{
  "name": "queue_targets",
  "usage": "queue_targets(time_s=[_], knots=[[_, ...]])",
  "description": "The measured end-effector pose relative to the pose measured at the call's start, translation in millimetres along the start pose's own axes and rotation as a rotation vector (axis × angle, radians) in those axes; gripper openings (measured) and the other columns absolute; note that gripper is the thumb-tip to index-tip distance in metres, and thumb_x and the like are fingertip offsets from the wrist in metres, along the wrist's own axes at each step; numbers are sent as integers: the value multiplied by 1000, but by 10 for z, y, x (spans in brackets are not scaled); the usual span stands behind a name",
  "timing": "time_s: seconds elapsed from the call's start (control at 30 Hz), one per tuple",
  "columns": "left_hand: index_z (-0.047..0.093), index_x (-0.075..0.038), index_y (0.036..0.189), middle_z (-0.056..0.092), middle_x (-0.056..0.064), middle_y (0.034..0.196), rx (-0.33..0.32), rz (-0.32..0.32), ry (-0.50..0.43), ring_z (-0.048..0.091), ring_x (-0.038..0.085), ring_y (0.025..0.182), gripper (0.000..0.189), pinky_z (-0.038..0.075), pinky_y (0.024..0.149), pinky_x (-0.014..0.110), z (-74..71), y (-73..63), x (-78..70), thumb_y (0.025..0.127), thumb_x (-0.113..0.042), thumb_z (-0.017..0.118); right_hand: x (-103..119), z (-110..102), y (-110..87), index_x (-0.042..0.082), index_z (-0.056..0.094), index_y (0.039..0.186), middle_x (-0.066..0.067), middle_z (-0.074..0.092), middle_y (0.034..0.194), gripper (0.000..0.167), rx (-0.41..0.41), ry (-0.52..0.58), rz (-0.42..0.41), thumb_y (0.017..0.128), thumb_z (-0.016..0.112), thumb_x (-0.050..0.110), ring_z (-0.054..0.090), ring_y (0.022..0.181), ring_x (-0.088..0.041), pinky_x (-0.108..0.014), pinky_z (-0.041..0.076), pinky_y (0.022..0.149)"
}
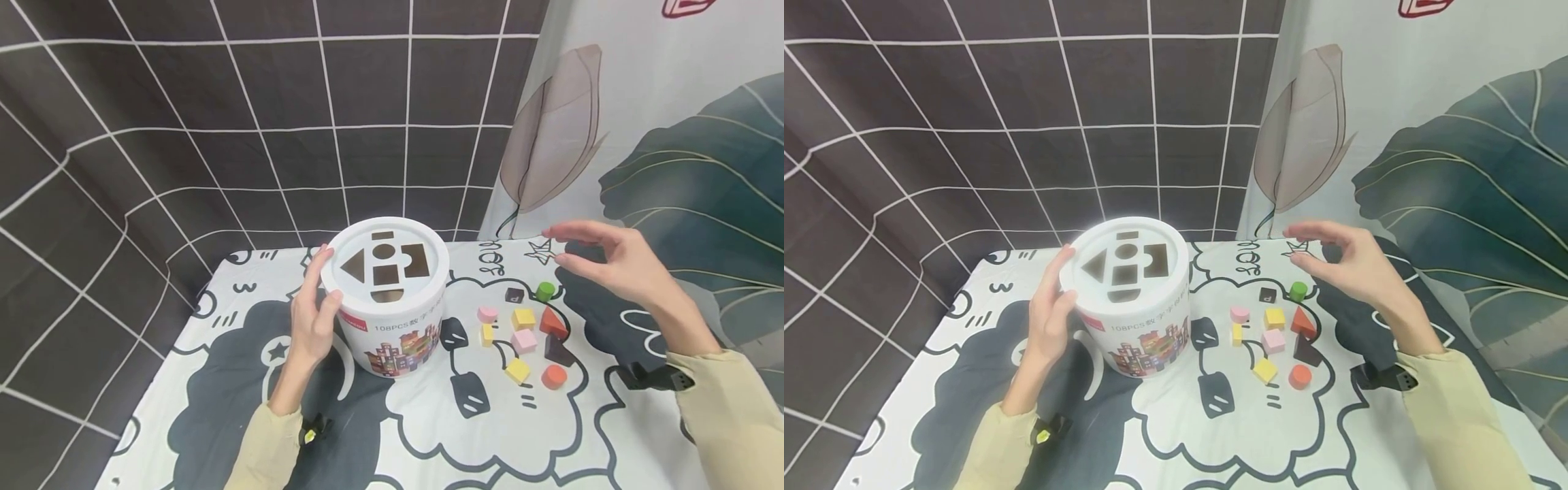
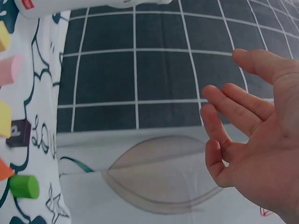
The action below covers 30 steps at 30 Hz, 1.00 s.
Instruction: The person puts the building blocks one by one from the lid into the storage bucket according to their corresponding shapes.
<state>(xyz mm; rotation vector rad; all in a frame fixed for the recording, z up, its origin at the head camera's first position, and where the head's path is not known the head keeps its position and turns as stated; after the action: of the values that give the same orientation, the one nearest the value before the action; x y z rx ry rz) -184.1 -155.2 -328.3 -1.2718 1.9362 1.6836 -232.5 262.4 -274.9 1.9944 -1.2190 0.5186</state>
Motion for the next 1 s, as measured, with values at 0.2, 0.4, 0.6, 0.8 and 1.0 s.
queue_targets(time_s=[0.2,0.4,0.6,0.8,1.0], knots=[[50,-2,144,45,11,153,-1,1,1,35,23,144,62,24,116,47,-1,-5,7,88,-27,47,-198,-39,-167,5,66,127,20,64,116,47,-22,-9,41,82,77,-2,55,106,3,-9,39,84],[50,-2,144,45,11,153,1,5,8,36,24,143,62,25,115,48,-1,0,6,88,-26,47,-370,-36,-382,1,66,125,13,67,113,46,-1,4,27,81,76,-7,58,98,-4,-9,42,80],[50,-2,144,45,11,153,-4,10,6,36,25,143,62,24,116,47,4,0,15,88,-28,47,-565,19,-638,-1,64,124,9,68,108,44,30,-21,85,82,76,-5,59,91,-2,-8,44,78],[50,-3,145,44,11,153,-6,3,-2,36,25,143,62,24,116,48,4,-5,24,88,-28,47,-718,46,-813,-4,63,125,17,66,107,45,30,-10,107,82,76,-6,58,89,0,-7,43,77],[50,-3,145,44,10,153,-6,2,-3,35,24,144,62,24,116,48,-1,-5,20,88,-27,47,-815,105,-894,-5,62,126,18,65,109,45,16,1,140,83,76,-5,59,90,3,-9,45,77]])
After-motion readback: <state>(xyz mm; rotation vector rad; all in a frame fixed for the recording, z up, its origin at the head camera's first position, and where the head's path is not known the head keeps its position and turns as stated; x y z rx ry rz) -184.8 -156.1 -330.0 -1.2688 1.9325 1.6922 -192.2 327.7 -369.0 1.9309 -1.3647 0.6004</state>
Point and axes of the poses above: each hand's wrist, its own y-axis towards the middle knuckle, its own z-axis out of the palm, x = y × z, the point moved 6 cm from there along y, towards the middle knuckle
